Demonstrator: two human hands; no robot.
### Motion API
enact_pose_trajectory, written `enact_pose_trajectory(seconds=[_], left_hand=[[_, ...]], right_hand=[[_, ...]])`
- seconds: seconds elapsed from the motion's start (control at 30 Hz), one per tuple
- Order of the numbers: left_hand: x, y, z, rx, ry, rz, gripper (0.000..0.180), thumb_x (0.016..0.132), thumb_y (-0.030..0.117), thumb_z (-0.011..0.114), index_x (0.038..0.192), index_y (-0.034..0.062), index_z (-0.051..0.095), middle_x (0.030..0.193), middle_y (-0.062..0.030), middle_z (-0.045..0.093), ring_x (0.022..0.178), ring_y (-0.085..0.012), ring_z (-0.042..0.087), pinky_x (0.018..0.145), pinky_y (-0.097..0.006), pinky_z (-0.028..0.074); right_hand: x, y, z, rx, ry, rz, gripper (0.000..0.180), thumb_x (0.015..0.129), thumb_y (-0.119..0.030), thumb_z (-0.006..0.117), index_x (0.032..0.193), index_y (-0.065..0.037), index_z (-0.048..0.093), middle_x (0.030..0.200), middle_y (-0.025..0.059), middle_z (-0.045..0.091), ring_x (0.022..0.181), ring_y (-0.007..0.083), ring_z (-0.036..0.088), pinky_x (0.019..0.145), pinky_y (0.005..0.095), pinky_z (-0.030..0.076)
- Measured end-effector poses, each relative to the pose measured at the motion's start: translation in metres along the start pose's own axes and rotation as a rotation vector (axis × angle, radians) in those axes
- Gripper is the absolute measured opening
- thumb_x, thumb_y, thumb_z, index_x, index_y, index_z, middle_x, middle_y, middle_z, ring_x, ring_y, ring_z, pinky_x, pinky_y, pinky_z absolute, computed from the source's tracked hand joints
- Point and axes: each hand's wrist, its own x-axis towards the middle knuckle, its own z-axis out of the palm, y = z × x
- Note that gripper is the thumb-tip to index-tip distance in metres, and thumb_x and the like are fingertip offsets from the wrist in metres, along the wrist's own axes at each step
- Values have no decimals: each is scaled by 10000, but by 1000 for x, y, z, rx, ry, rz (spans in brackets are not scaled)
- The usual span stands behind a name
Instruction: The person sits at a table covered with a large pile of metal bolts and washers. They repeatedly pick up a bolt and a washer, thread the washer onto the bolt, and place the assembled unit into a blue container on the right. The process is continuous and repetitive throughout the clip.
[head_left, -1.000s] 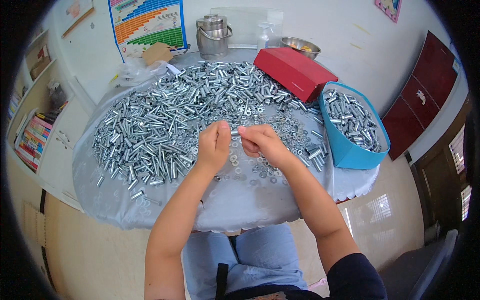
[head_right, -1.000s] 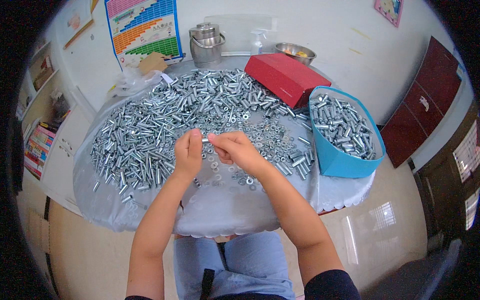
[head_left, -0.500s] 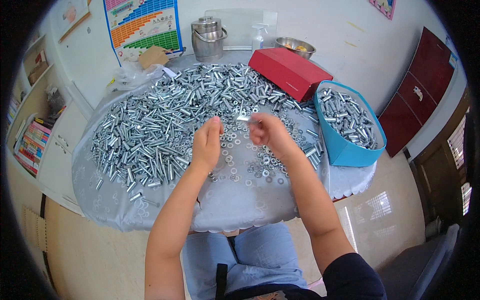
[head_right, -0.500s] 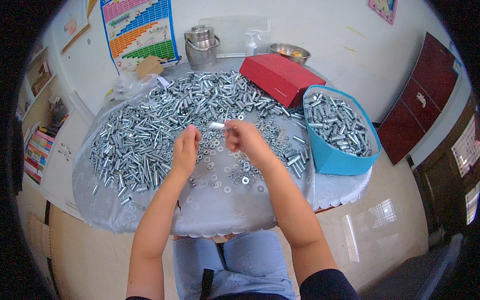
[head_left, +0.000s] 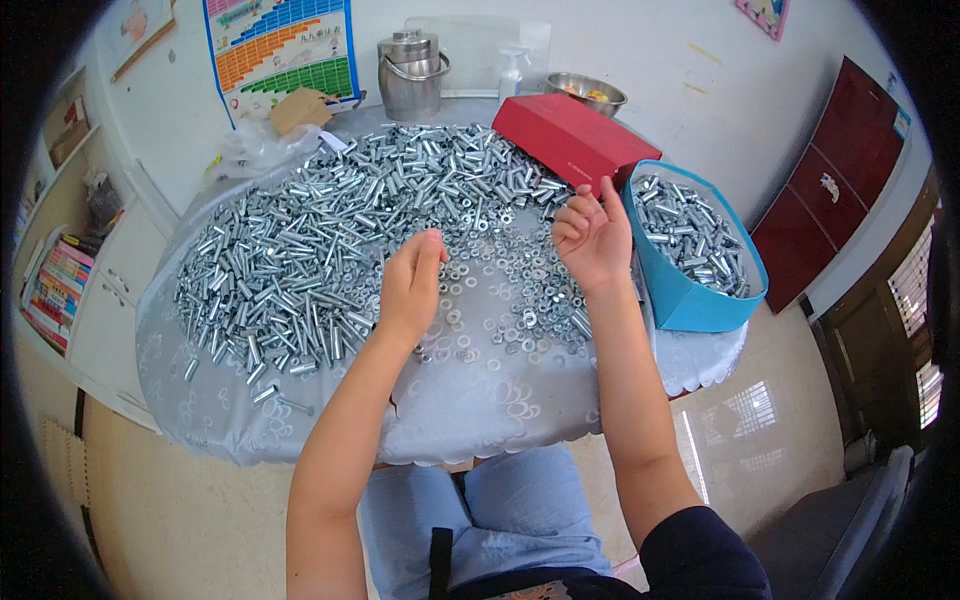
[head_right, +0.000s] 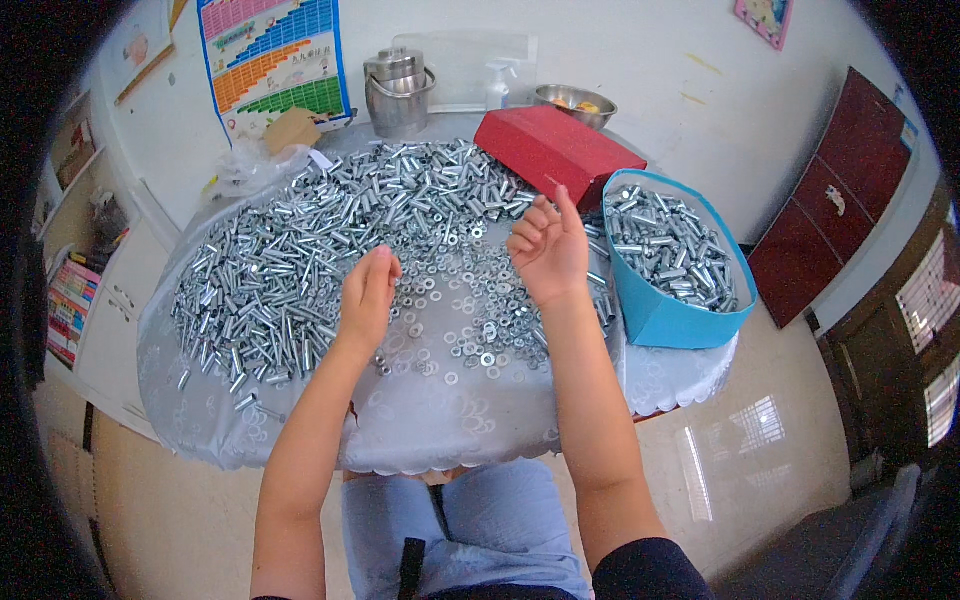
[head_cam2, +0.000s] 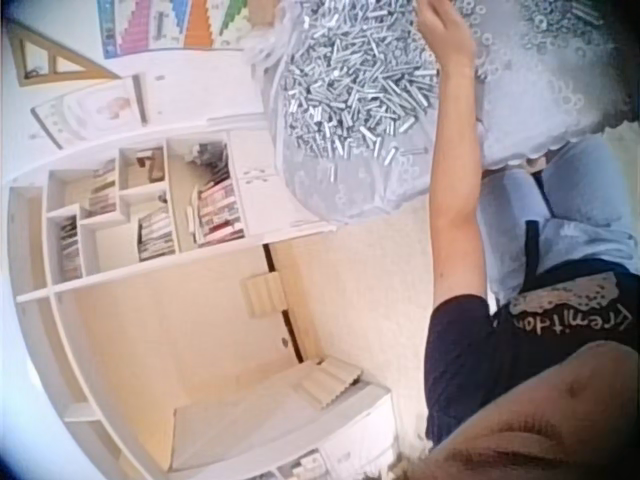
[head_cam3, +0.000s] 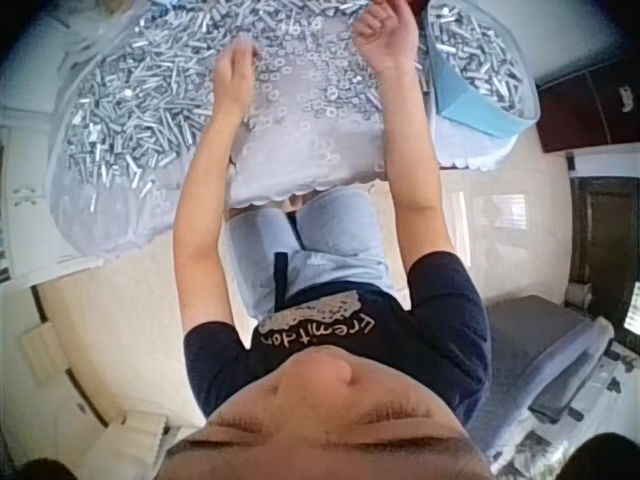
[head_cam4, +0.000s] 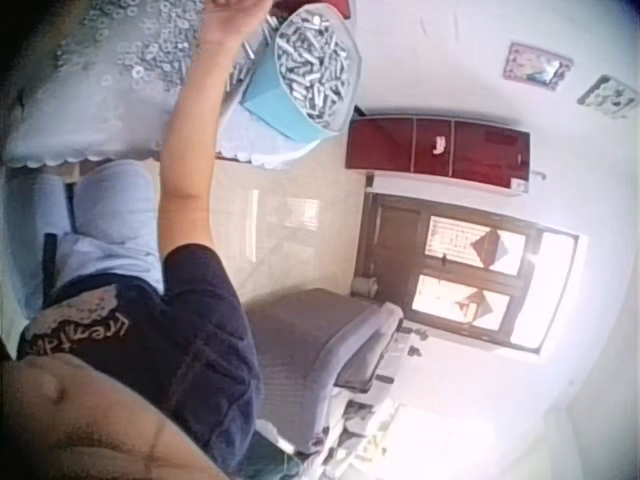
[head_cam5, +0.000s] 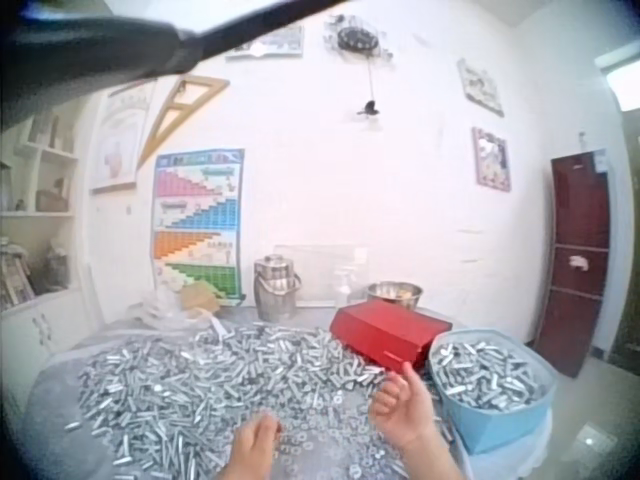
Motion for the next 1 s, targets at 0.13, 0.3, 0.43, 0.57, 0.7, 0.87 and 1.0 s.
enact_pose_trajectory(seconds=[0.13, 0.3, 0.43, 0.57, 0.7, 0.87, 1.0], left_hand=[[3, -6, 0, 179, 48, 3, 292, 886, 279, 482, 766, 21, 548, 666, -50, 498, 607, -150, 458, 576, -284, 381], [7, -23, -13, 687, 116, 293, 203, 816, 221, 580, 951, 71, 601, 909, -108, 566, 814, -243, 535, 730, -314, 418], [8, -23, -23, 877, 158, 166, 280, 787, 264, 592, 1026, 120, 614, 1055, -136, 524, 996, -306, 475, 864, -404, 358], [10, -40, -35, 1041, 242, 84, 348, 770, 342, 587, 1029, 112, 618, 1128, -158, 495, 1102, -339, 398, 934, -503, 255], [11, -34, -39, 1175, 211, -117, 408, 800, 411, 533, 1090, 129, 594, 1231, -162, 452, 1199, -333, 333, 977, -552, 178], [13, -38, -44, 1235, 132, -306, 495, 829, 455, 471, 1178, 110, 529, 1309, -181, 378, 1240, -354, 303, 997, -599, 127], [12, -31, -45, 1250, 67, -334, 499, 845, 451, 441, 1187, 95, 514, 1285, -196, 403, 1219, -362, 336, 998, -596, 141]], right_hand=[[3, 3, -10, -305, 158, 11, 167, 866, -243, 520, 774, -104, 513, 582, -46, 372, 526, 86, 371, 472, 223, 304], [4, 8, -6, -1011, 383, -210, 177, 833, -245, 554, 804, -70, 548, 657, 9, 516, 607, 120, 489, 537, 238, 379], [7, 7, -27, -1809, 452, -480, 269, 789, -286, 597, 835, -21, 581, 764, 95, 619, 702, 209, 587, 631, 298, 452], [-2, 10, -34, -2472, 686, -295, 567, 778, -477, 551, 1049, 20, 513, 1092, 222, 547, 1099, 358, 459, 920, 535, 300], [-3, 5, -33, -2471, 812, 54, 765, 782, -592, 456, 1208, 42, 400, 1265, 249, 397, 1236, 391, 282, 998, 565, 143], [3, 2, -54, -2487, 849, 276, 825, 789, -634, 400, 1258, 44, 360, 1321, 238, 327, 1260, 381, 247, 1019, 526, 138], [3, 3, -53, -2470, 829, 236, 832, 792, -640, 386, 1244, 58, 368, 1323, 234, 317, 1248, 371, 255, 1016, 495, 163]])
